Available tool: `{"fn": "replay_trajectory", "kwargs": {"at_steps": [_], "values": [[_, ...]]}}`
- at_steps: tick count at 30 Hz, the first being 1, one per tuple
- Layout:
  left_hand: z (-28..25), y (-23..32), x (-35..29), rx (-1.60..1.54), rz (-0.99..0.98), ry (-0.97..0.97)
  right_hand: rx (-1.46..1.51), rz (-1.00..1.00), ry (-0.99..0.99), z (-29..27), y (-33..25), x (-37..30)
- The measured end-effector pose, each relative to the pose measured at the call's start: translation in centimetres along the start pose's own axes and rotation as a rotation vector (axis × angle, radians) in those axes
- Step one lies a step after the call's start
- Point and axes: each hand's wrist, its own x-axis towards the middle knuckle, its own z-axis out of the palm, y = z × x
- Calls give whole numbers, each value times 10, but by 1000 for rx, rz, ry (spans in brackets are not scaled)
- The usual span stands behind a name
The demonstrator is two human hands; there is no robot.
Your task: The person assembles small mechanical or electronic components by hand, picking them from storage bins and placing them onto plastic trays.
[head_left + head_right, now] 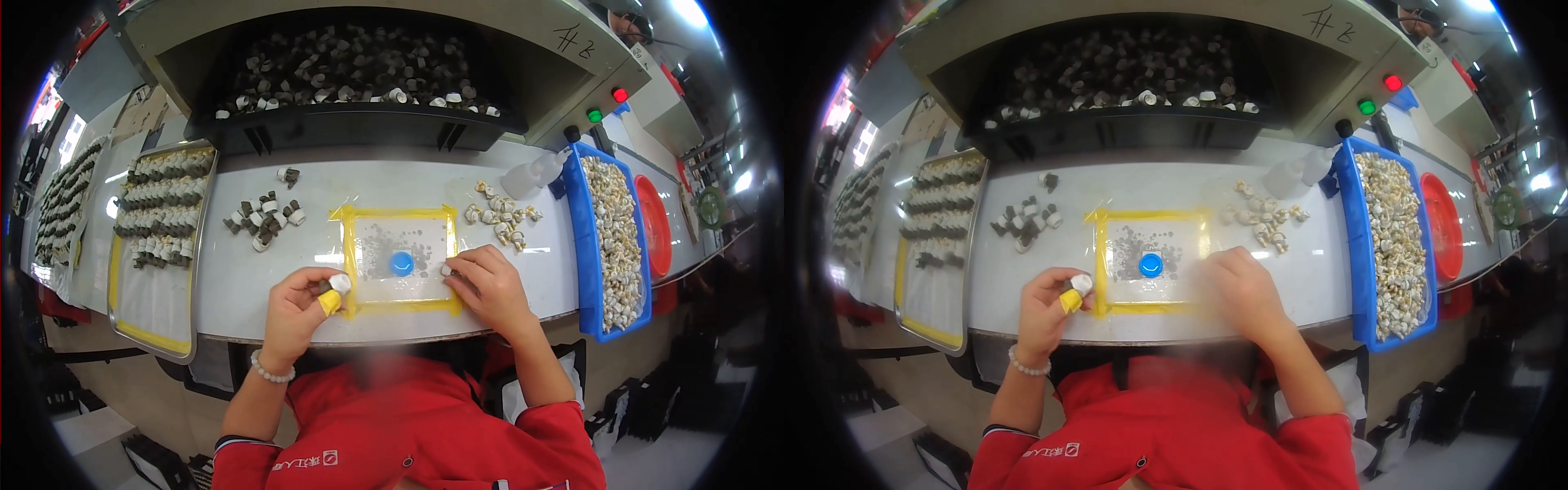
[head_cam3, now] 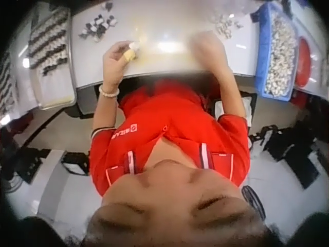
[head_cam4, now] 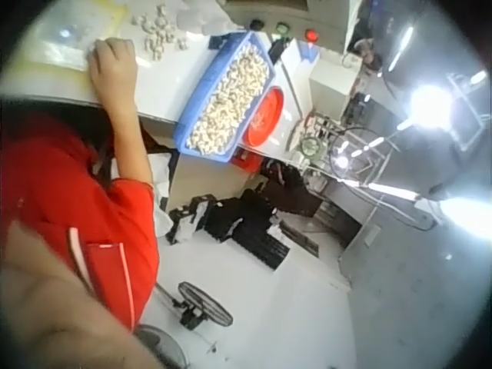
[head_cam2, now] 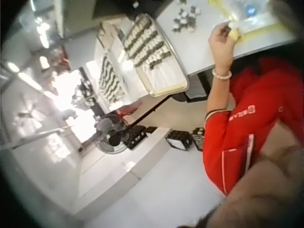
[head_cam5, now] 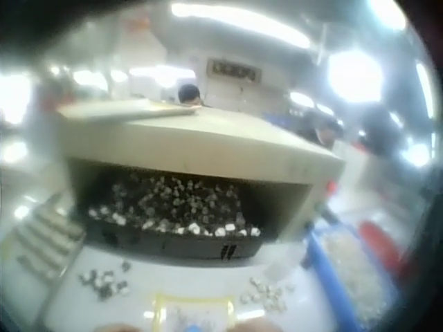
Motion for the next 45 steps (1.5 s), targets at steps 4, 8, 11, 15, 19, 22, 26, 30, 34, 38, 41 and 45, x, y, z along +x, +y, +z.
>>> {"fn": "replay_trajectory", "kwargs": {"at_steps": [4,8,11,15,19,22,26,30,34,38,41,45], "values": [[15,-10,0,-98,-99,13,-52,-24,11,-1,-4,5],[20,-17,4,-183,-83,-40,-30,-23,11,0,-1,8],[20,-20,5,-243,-62,-2,47,32,10,-1,-7,14],[20,-21,4,-264,-62,3,114,16,-35,3,-18,32],[18,-22,5,-271,-42,16,95,-47,-104,8,-24,47],[19,-22,5,-272,-38,29,66,-102,-100,10,-26,53],[20,-20,6,-280,-52,42,26,-136,-122,12,-27,56],[20,-19,7,-290,-59,30,-1,-135,-146,13,-29,57],[18,-21,6,-296,-60,21,-12,-146,-151,14,-29,58],[19,-21,7,-306,-59,28,-24,-136,-164,12,-32,58],[18,-21,7,-326,-54,-11,-6,-129,-143,10,-32,59],[20,-21,7,-293,-52,37,57,-103,-123,9,-30,58]]}}
